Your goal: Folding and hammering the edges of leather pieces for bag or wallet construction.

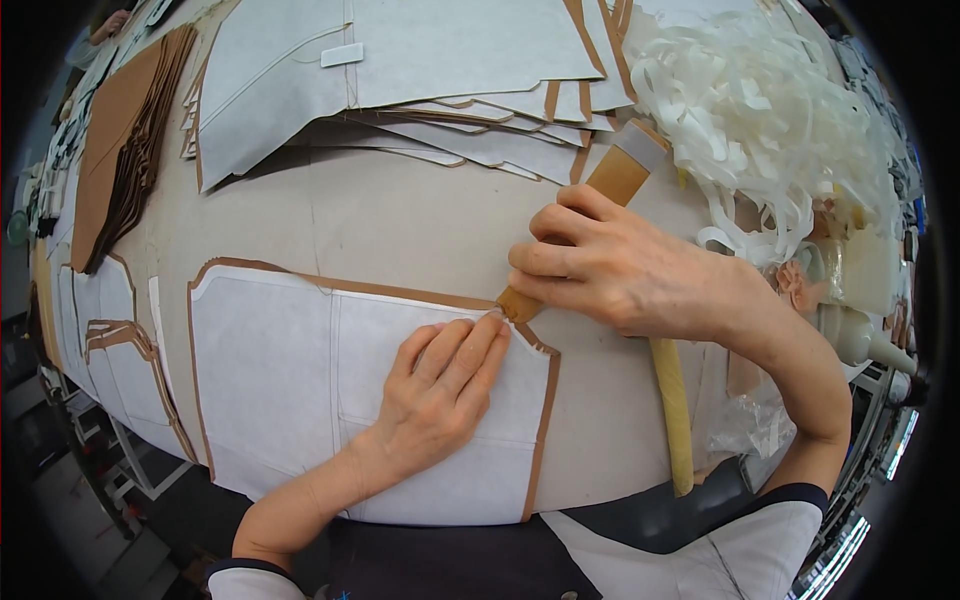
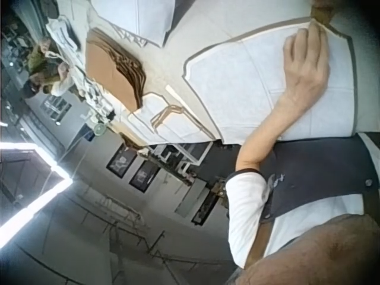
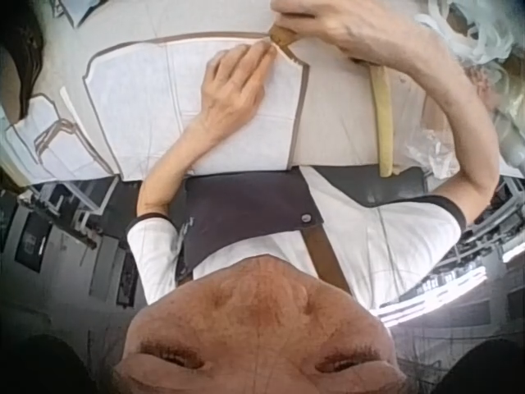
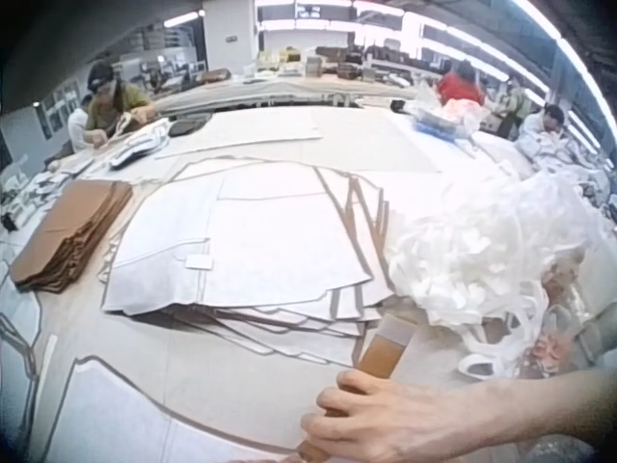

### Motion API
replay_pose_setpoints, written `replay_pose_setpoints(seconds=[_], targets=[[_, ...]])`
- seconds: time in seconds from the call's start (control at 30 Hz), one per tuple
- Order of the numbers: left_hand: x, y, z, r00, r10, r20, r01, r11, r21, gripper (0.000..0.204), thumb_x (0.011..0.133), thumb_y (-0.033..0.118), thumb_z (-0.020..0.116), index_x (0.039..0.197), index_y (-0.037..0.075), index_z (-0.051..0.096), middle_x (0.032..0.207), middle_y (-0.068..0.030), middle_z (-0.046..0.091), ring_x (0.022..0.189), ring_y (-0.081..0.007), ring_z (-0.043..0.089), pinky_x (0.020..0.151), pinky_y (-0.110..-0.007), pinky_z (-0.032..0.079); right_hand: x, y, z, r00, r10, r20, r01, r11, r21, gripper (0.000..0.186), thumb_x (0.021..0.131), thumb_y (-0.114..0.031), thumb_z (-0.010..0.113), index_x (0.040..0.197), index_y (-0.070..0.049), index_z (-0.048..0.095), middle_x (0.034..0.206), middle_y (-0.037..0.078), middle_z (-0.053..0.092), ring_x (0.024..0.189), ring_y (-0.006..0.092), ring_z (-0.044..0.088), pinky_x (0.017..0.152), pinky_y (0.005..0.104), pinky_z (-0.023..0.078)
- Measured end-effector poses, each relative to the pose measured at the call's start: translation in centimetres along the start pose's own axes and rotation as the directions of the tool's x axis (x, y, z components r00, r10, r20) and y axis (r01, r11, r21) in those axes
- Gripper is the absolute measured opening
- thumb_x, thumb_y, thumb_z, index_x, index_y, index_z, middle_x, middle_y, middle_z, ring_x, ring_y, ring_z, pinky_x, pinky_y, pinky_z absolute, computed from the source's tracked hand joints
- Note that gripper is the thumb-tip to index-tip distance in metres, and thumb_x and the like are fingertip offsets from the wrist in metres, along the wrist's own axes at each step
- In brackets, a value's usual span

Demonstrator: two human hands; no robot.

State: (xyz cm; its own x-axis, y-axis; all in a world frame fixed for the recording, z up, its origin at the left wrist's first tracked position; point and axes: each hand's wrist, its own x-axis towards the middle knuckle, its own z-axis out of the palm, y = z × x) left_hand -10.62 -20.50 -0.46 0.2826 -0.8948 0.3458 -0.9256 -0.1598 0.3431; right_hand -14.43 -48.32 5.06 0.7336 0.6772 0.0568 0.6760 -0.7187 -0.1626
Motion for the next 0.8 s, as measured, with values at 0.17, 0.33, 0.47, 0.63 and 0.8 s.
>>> replay_pose_setpoints(seconds=[0.17, 0.33, 0.47, 0.63, 0.8], targets=[[-0.1, 0.0, 0.0, 1.000, -0.007, 0.008, 0.007, 1.000, 0.013, 0.051, 0.075, -0.001, 0.067, 0.125, -0.006, 0.072, 0.132, -0.0139, 0.068, 0.115, -0.0275, 0.065, 0.100, -0.043, 0.049, 1.2, 0.9, 0.2, 0.998, -0.045, -0.032, 0.046, 0.998, 0.033, 0.003, 0.075, -0.008, 0.074, 0.073, -0.006, 0.072, 0.097, 0.002, 0.059, 0.102, 0.0222, 0.053, 0.096, 0.0365, 0.046], [-0.2, 0.0, 0.0, 1.000, -0.014, -0.008, 0.014, 1.000, 0.015, 0.051, 0.074, -0.001, 0.067, 0.124, -0.003, 0.074, 0.125, -0.0137, 0.069, 0.112, -0.0270, 0.067, 0.099, -0.043, 0.052, 2.5, 1.6, -0.3, 0.995, -0.097, 0.013, 0.097, 0.995, 0.030, 0.003, 0.077, -0.009, 0.074, 0.075, -0.008, 0.073, 0.093, 0.000, 0.060, 0.101, 0.0205, 0.054, 0.095, 0.0348, 0.046], [0.0, 0.0, -0.3, 1.000, -0.011, 0.010, 0.010, 0.999, 0.042, 0.043, 0.082, 0.005, 0.069, 0.124, -0.003, 0.074, 0.125, -0.0132, 0.069, 0.115, -0.0255, 0.067, 0.099, -0.039, 0.055, 4.0, 2.0, 0.0, 0.992, -0.126, -0.010, 0.127, 0.991, 0.041, 0.005, 0.079, -0.010, 0.074, 0.075, -0.008, 0.074, 0.091, -0.001, 0.061, 0.102, 0.0194, 0.056, 0.094, 0.0333, 0.046], [0.1, 0.0, -0.2, 1.000, 0.024, 0.002, -0.024, 1.000, 0.001, 0.040, 0.084, 0.007, 0.067, 0.121, -0.006, 0.073, 0.125, -0.0160, 0.069, 0.115, -0.0282, 0.068, 0.098, -0.040, 0.056, 5.9, 2.5, 0.4, 0.989, -0.143, -0.021, 0.144, 0.989, 0.033, 0.008, 0.082, -0.011, 0.073, 0.075, -0.008, 0.074, 0.094, -0.001, 0.064, 0.105, 0.0190, 0.058, 0.095, 0.0332, 0.046], [0.1, -0.2, -0.7, 0.999, 0.047, 0.014, -0.047, 0.998, -0.035, 0.041, 0.084, 0.006, 0.066, 0.122, -0.007, 0.072, 0.128, -0.0179, 0.067, 0.118, -0.0305, 0.066, 0.102, -0.041, 0.054, 8.3, 2.7, 2.5, 0.977, -0.093, -0.193, 0.112, 0.990, 0.087, 0.012, 0.083, -0.011, 0.073, 0.094, -0.007, 0.078, 0.105, 0.002, 0.067, 0.107, 0.0205, 0.059, 0.095, 0.0342, 0.046]])
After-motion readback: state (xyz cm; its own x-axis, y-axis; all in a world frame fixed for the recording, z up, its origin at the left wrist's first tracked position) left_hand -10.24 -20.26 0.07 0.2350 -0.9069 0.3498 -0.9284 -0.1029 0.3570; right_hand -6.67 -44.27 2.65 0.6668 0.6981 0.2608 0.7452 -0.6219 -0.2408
